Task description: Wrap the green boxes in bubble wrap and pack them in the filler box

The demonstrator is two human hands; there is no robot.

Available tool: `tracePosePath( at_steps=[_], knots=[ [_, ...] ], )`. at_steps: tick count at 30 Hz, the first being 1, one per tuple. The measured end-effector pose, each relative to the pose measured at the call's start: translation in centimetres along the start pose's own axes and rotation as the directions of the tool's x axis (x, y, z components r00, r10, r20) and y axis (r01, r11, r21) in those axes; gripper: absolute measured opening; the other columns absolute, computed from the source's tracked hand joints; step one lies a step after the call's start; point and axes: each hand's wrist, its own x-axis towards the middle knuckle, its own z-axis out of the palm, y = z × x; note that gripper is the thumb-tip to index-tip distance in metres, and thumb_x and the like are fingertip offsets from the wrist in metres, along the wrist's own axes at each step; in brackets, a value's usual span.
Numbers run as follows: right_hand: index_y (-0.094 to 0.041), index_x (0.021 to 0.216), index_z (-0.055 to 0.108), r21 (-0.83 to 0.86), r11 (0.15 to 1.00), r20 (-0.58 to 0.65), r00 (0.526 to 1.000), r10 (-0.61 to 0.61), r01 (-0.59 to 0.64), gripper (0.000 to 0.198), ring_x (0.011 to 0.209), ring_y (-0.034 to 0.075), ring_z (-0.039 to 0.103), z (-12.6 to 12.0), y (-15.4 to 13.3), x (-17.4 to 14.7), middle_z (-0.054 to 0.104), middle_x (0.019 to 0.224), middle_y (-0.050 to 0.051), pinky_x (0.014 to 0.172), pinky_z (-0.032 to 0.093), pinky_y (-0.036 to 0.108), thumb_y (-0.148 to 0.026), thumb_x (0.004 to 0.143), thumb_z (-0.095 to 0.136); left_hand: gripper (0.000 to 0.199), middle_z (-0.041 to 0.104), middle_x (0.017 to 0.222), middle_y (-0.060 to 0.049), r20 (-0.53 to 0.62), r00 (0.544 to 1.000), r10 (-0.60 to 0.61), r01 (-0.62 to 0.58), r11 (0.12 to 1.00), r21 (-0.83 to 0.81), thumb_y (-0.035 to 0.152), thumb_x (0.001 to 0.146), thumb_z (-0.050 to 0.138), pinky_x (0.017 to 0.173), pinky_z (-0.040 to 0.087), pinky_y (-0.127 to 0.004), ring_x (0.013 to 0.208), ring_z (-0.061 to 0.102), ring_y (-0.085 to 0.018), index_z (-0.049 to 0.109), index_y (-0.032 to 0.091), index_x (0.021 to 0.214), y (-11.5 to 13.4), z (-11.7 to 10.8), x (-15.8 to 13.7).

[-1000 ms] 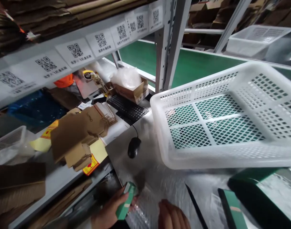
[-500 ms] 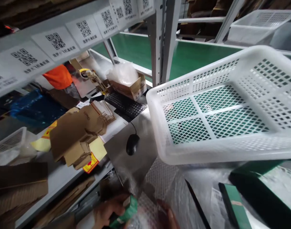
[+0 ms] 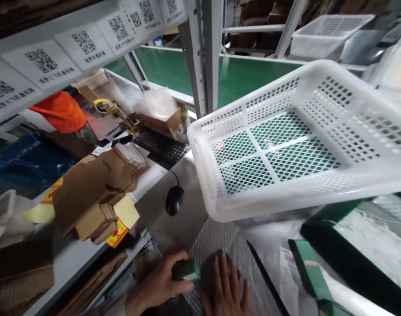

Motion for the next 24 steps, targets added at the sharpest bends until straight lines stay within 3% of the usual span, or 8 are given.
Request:
tracePosePath(
  at_steps=[2, 4, 7, 12, 15, 17, 20, 24],
  knots=[
    [-0.018, 0.153, 0.052, -0.059, 0.998, 0.041, 0.999, 0.01, -0.007, 0.06, 0.145, 0.04, 0.048, 0.3, 0.1, 0.2, 0.04, 0.165, 0.008, 0.118, 0.03, 0.075, -0.046, 0.102, 0.04, 0.035, 0.076, 0.113, -0.008, -0.006, 0.967, 0.255, -0.249, 0.948, 0.198, 0.039, 0.075, 0.081, 0.104, 0.054, -0.045, 0.111, 0.068, -0.032, 0.074, 0.031, 0.109, 2.9, -0.4, 1.9],
    [-0.019, 0.149, 0.058, -0.095, 0.995, 0.076, 0.997, 0.019, -0.011, 0.058, 0.146, 0.04, 0.048, 0.5, 0.1, 0.0, 0.041, 0.164, 0.005, 0.122, 0.021, 0.075, -0.047, 0.101, 0.039, 0.023, 0.076, 0.105, -0.007, 0.102, 0.838, 0.537, -0.533, 0.762, 0.367, 0.038, 0.082, 0.079, 0.103, 0.055, -0.043, 0.106, 0.068, -0.029, 0.073, 0.029, 0.102, 5.6, -0.5, 4.7],
    [-0.017, 0.149, 0.058, -0.097, 0.995, 0.057, 0.998, -0.004, 0.01, 0.058, 0.144, 0.041, 0.049, 0.4, -0.1, -0.1, 0.045, 0.162, 0.005, 0.12, 0.023, 0.076, -0.043, 0.1, 0.038, 0.015, 0.073, 0.105, -0.006, 0.261, 0.703, 0.661, -0.691, 0.549, 0.47, 0.03, 0.09, 0.075, 0.109, 0.052, -0.039, 0.112, 0.065, -0.025, 0.074, 0.022, 0.103, 7.7, -0.1, 9.0],
    [-0.016, 0.149, 0.056, -0.025, 1.0, -0.029, 1.0, -0.009, 0.008, 0.057, 0.139, 0.042, 0.053, -0.2, 0.0, 0.3, 0.048, 0.16, 0.014, 0.108, 0.037, 0.073, -0.044, 0.102, 0.041, 0.028, 0.072, 0.116, -0.009, 0.34, 0.7, 0.628, -0.695, 0.49, 0.527, 0.033, 0.091, 0.078, 0.11, 0.051, -0.044, 0.12, 0.063, -0.029, 0.075, 0.02, 0.116, 6.9, 1.0, 11.8],
    [-0.019, 0.16, 0.038, 0.04, 0.999, -0.055, 0.998, 0.011, -0.009, 0.064, 0.137, 0.041, 0.054, -0.7, 0.6, 0.4, 0.054, 0.156, 0.015, 0.107, 0.036, 0.072, -0.049, 0.103, 0.04, 0.071, 0.065, 0.138, -0.011, 0.306, 0.695, 0.651, -0.706, 0.536, 0.464, 0.033, 0.079, 0.089, 0.117, 0.046, -0.048, 0.133, 0.055, -0.033, 0.06, 0.022, 0.143, 5.7, -0.1, 11.2],
    [-0.019, 0.164, 0.029, 0.1, 0.995, -0.119, 0.992, 0.031, -0.019, 0.069, 0.133, 0.038, 0.056, -1.2, 1.3, 1.0, 0.061, 0.149, 0.016, 0.107, 0.039, 0.065, -0.052, 0.105, 0.04, 0.09, 0.061, 0.144, -0.012, 0.244, 0.731, 0.638, -0.667, 0.59, 0.455, 0.034, 0.071, 0.095, 0.118, 0.044, -0.051, 0.134, 0.053, -0.035, 0.052, 0.021, 0.149, 5.1, -1.5, 10.7],
    [-0.012, 0.158, 0.039, 0.188, 0.982, -0.251, 0.966, 0.058, -0.01, 0.06, 0.121, 0.032, 0.06, -1.7, 2.8, 3.5, 0.065, 0.137, 0.019, 0.095, 0.051, 0.049, -0.042, 0.107, 0.042, 0.083, 0.057, 0.145, -0.011, 0.201, 0.794, 0.574, -0.585, 0.63, 0.511, 0.029, 0.068, 0.094, 0.118, 0.042, -0.052, 0.133, 0.052, -0.034, 0.057, 0.025, 0.143, 4.5, -3.2, 10.4],
    [-0.007, 0.144, 0.051, 0.196, 0.978, -0.217, 0.976, -0.026, 0.07, 0.043, 0.109, 0.03, 0.063, -1.1, 4.5, 7.8, 0.068, 0.126, 0.017, 0.082, 0.058, 0.044, -0.019, 0.103, 0.041, 0.07, 0.048, 0.152, -0.01, 0.179, 0.851, 0.495, -0.491, 0.624, 0.608, 0.029, 0.066, 0.093, 0.118, 0.038, -0.058, 0.138, 0.046, -0.038, 0.068, 0.03, 0.131, 4.2, -3.6, 10.7]
  ],
)
